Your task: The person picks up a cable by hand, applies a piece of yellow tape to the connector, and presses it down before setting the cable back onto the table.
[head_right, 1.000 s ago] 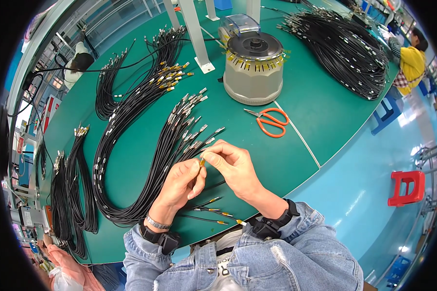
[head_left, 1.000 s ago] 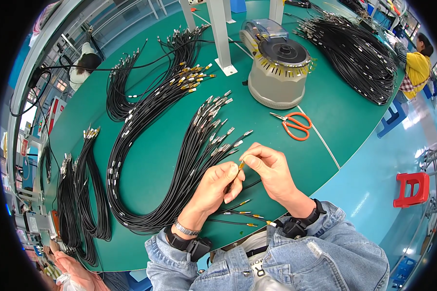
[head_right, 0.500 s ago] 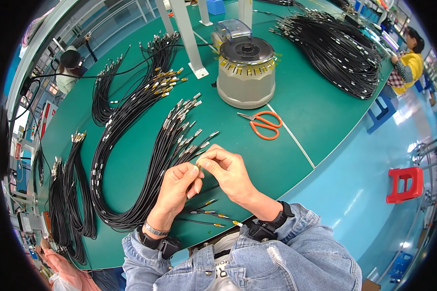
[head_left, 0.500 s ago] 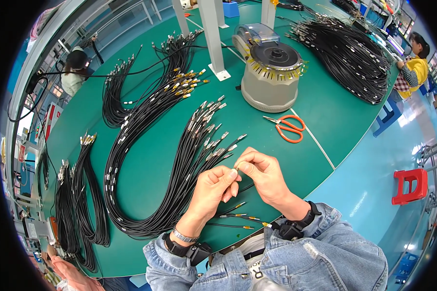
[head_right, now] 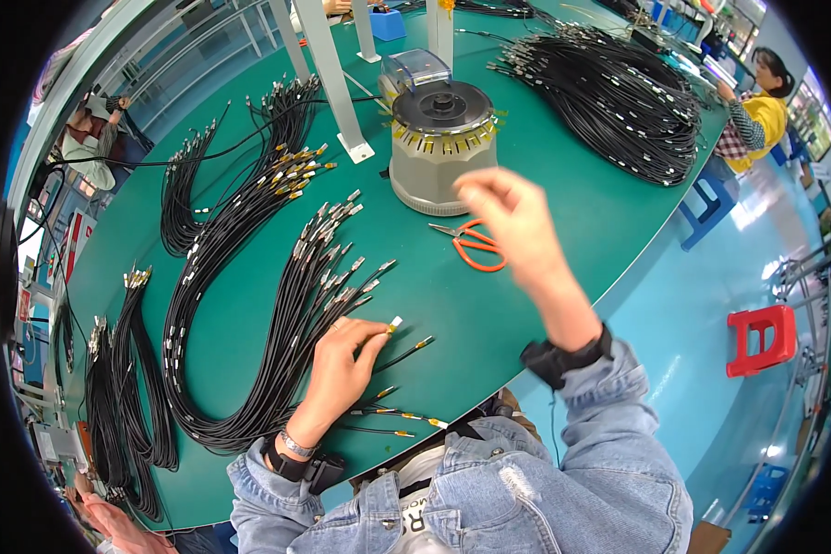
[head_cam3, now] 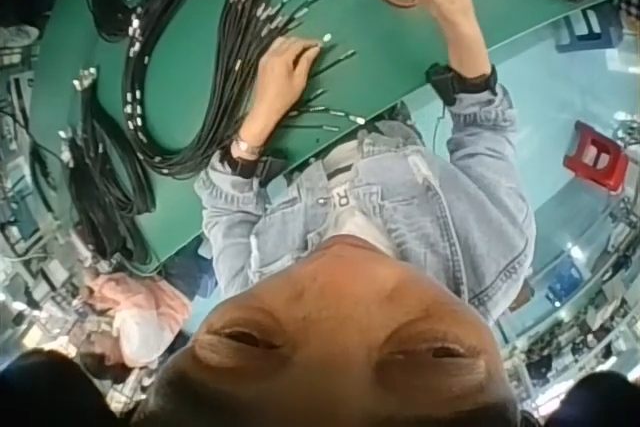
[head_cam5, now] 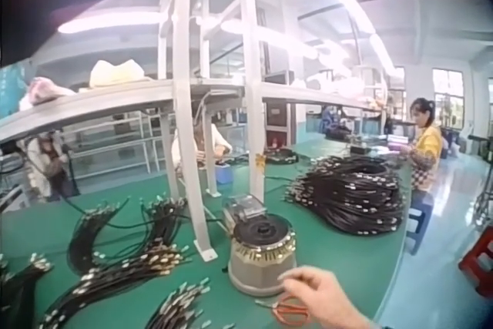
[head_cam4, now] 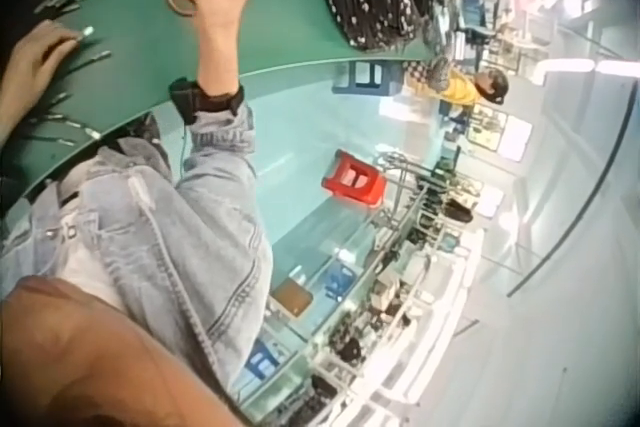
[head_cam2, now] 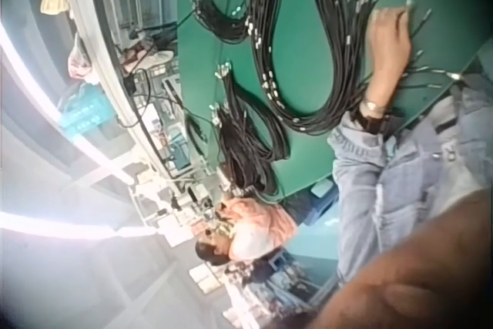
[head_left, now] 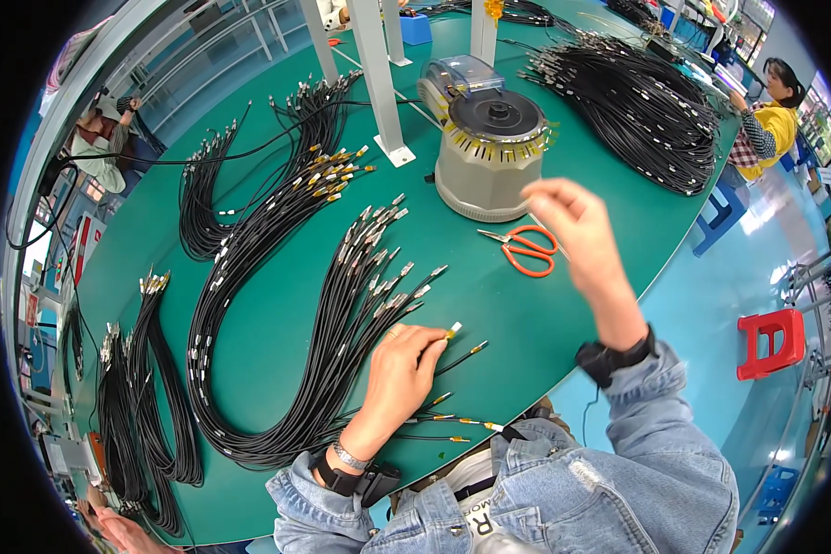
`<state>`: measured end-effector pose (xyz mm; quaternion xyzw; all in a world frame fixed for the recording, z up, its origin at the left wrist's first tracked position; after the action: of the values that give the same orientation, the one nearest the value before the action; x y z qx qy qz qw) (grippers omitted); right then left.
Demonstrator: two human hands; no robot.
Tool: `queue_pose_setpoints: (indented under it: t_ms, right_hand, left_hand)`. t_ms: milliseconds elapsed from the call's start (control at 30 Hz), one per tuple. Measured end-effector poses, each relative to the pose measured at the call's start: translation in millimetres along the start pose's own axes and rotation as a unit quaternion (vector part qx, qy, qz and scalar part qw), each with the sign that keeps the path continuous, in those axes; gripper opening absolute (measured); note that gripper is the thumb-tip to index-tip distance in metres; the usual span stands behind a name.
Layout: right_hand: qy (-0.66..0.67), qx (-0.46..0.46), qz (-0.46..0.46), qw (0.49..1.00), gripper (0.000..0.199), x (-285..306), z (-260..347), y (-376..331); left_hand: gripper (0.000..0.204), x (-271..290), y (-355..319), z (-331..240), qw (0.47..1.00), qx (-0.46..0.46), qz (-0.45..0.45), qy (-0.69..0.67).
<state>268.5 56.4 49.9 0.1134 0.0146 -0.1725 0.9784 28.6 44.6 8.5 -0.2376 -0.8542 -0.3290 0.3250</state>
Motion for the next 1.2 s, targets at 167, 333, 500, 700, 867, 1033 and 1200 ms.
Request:
queue_pose_setpoints:
  t_ms: [167, 333, 500, 700, 867, 1033, 1200]
  right_hand:
    - [-0.176, 0.108, -0.088, 0.975, 0.022, 68.2, 22.7, 74.3]
    - [-0.266, -0.045, -0.055, 0.961, 0.023, 78.0, 10.3, 111.2]
    - [-0.251, -0.097, 0.013, 0.963, 0.019, 76.7, 4.0, 122.2]
    - [0.026, -0.054, 0.046, 0.997, 0.015, 55.2, 28.2, 101.5]
    - [0.166, -0.009, 0.139, 0.976, 0.014, 11.6, 35.0, 48.0]
    - [0.204, -0.084, 0.156, 0.963, 0.014, -25.6, 9.4, -0.9]
    - [0.272, -0.184, 0.162, 0.931, 0.012, -63.3, -23.7, -43.6]
  left_hand:
    - [0.012, 0.2, 2.6, 0.7, 0.998, 0.049, 0.037, 0.003]
    - [0.016, 25.1, 5.7, 10.6, 0.983, 0.051, -0.059, 0.169]
    - [0.021, 31.3, 4.2, 21.9, 0.96, 0.094, -0.051, 0.26]
    - [0.02, 28.3, 1.2, 33.4, 0.953, 0.107, -0.013, 0.282]
    - [0.02, 33.7, 0.8, 40.3, 0.97, 0.132, -0.049, 0.197]
    - [0.018, 40.7, 2.8, 39.6, 0.975, 0.173, -0.044, 0.13]
    - [0.015, 38.1, 0.1, 47.4, 0.969, 0.232, -0.021, 0.076]
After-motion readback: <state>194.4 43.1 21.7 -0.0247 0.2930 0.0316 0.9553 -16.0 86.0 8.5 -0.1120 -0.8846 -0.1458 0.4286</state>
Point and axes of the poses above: each hand's wrist, its own y-axis towards the middle knuckle, its own x-axis out of the back of the hand, z = x × y, the point moved 5 cm from there along y, towards the middle knuckle, and after that the axes turned 4 degrees about y, right-handed, at the moved point
